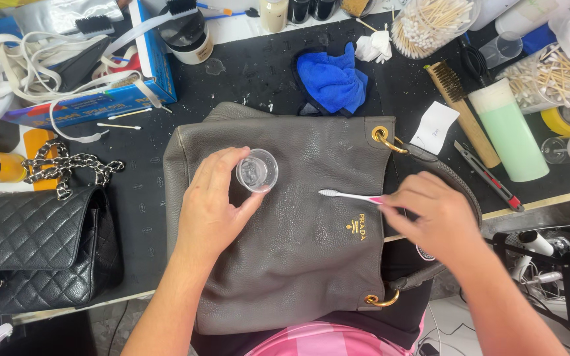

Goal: The person cleans a gray leather handbag using a toothbrush and a liquid solution. They dip the toothbrush into a small container of liquid and scrub the exterior surface of the bag. After scrubbing, they wipe the area with a blue cloth and inspect the interior of the bag.

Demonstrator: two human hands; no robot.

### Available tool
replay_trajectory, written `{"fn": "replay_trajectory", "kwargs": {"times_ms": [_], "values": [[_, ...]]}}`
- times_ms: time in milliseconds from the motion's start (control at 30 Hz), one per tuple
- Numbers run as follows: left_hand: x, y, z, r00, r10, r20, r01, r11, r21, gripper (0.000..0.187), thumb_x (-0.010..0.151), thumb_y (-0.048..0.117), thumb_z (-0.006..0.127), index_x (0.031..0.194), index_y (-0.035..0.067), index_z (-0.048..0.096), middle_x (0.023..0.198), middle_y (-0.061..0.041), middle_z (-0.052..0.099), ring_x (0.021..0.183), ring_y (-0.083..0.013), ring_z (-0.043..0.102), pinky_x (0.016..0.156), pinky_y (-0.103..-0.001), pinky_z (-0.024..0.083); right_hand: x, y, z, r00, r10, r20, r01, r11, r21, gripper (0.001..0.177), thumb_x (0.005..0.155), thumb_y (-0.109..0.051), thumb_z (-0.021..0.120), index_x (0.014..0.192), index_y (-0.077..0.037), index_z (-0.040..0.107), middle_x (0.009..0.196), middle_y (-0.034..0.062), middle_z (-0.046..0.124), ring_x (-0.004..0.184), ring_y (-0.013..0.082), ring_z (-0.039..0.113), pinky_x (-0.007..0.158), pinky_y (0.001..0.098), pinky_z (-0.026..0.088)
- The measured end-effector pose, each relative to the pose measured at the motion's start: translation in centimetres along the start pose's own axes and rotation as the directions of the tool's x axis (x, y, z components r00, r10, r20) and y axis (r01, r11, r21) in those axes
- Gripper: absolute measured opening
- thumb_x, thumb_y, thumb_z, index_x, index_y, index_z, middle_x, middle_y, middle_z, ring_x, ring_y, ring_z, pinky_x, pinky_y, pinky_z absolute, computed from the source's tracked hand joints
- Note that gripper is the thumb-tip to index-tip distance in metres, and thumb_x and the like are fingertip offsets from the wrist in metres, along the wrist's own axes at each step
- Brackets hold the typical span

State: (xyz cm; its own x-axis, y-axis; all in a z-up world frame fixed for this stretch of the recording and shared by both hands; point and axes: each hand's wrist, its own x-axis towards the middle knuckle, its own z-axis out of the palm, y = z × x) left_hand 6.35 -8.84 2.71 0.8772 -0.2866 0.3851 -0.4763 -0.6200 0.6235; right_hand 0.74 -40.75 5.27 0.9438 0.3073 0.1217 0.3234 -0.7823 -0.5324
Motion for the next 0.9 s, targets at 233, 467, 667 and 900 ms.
{"fn": "replay_trajectory", "kwargs": {"times_ms": [233,467,667,900], "values": [[-0.4,0.2,-0.4,1.000,-0.017,0.001,0.017,1.000,-0.010,0.063,0.077,0.014,0.089,0.130,0.004,0.056,0.126,-0.016,0.066,0.119,-0.0348,0.066,0.100,-0.043,0.054,0.7,-1.2,1.4,0.993,-0.102,-0.063,0.101,0.995,-0.022,0.011,0.074,-0.007,0.081,0.075,-0.006,0.070,0.072,0.0032,0.061,0.068,0.0223,0.059,0.054,0.0342,0.048],[-0.8,0.4,-0.5,0.998,-0.038,0.040,0.040,0.998,-0.048,0.061,0.076,0.013,0.088,0.129,0.006,0.057,0.124,-0.015,0.066,0.117,-0.0356,0.065,0.098,-0.043,0.054,0.0,-0.2,0.3,0.972,-0.161,0.169,0.120,0.966,0.228,0.011,0.068,-0.007,0.082,0.077,-0.009,0.076,0.067,0.0025,0.060,0.065,0.0210,0.061,0.055,0.0343,0.050],[-0.3,1.1,-0.1,0.999,-0.006,0.034,0.009,0.996,-0.085,0.061,0.076,0.014,0.088,0.129,0.007,0.057,0.124,-0.015,0.067,0.118,-0.0343,0.065,0.099,-0.042,0.053,-0.5,0.7,0.4,0.996,-0.064,-0.063,0.066,0.997,0.032,0.013,0.075,-0.007,0.081,0.075,-0.006,0.068,0.077,0.0044,0.065,0.073,0.0230,0.063,0.064,0.0348,0.051],[0.5,3.2,0.9,0.994,0.066,0.087,-0.058,0.994,-0.088,0.069,0.076,0.015,0.086,0.137,0.004,0.053,0.124,-0.016,0.066,0.114,-0.0335,0.065,0.096,-0.043,0.053,-1.2,-1.1,-2.2,0.976,0.044,-0.213,-0.022,0.994,0.102,0.016,0.076,-0.001,0.082,0.088,-0.004,0.072,0.085,0.0041,0.070,0.072,0.0192,0.063,0.062,0.0312,0.048]]}}
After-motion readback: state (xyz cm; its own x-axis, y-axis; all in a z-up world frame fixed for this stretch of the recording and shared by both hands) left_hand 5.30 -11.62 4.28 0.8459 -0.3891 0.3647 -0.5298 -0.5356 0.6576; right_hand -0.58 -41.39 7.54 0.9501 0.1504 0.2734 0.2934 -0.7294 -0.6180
